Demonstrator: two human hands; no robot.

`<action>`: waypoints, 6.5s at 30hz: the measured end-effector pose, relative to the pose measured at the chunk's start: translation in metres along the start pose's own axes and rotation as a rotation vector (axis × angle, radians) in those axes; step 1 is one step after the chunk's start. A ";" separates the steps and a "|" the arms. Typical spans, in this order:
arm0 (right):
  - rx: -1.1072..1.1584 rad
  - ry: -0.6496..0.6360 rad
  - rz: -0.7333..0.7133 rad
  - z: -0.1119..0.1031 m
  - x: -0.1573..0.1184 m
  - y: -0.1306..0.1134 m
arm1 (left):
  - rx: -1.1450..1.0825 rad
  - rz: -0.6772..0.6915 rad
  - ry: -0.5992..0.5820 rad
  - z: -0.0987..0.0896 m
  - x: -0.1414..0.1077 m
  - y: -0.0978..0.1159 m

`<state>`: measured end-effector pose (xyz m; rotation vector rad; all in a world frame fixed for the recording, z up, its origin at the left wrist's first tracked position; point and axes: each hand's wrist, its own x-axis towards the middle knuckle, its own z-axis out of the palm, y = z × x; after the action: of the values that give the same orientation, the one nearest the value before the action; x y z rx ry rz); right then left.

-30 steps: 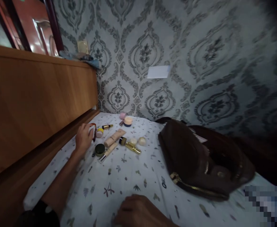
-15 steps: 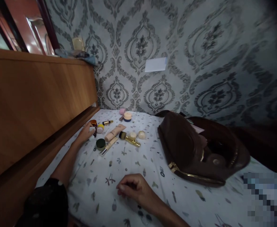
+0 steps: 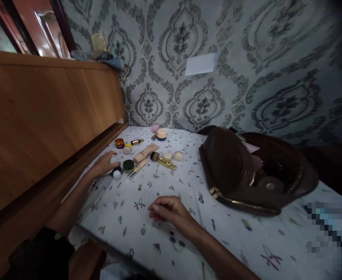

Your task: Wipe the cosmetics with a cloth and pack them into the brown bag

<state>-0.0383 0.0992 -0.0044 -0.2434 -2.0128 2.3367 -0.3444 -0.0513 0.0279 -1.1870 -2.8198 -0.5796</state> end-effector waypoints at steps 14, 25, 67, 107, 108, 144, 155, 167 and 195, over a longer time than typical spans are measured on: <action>-0.584 0.387 -0.239 -0.002 -0.002 0.013 | -0.206 0.213 -0.164 0.019 -0.103 0.119; -0.706 0.464 -0.260 -0.003 -0.002 0.011 | -0.028 0.498 0.042 0.031 -0.094 0.168; -0.011 0.442 -0.227 -0.012 0.003 0.003 | -0.202 0.434 -0.010 0.011 -0.114 0.077; -0.201 0.368 -0.269 -0.024 -0.001 0.005 | -0.084 0.750 0.217 0.039 -0.124 0.131; -0.234 0.381 -0.273 -0.024 -0.002 0.006 | -0.078 0.764 0.223 0.039 -0.124 0.130; -0.219 0.483 -0.207 -0.028 0.000 0.003 | -0.249 0.427 0.093 0.050 -0.092 0.109; -0.234 0.506 -0.136 -0.029 -0.003 -0.002 | -0.021 0.779 0.174 0.063 -0.109 0.141; -0.145 0.510 -0.130 -0.032 0.000 0.000 | 0.083 0.537 0.117 0.060 -0.086 0.110; -0.312 0.526 -0.455 -0.044 0.002 0.000 | -0.464 0.333 -0.094 0.070 -0.059 0.087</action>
<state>-0.0333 0.1427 -0.0108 -0.3275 -1.8955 1.4967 -0.2341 -0.0120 -0.0184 -1.7476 -2.5377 -1.2155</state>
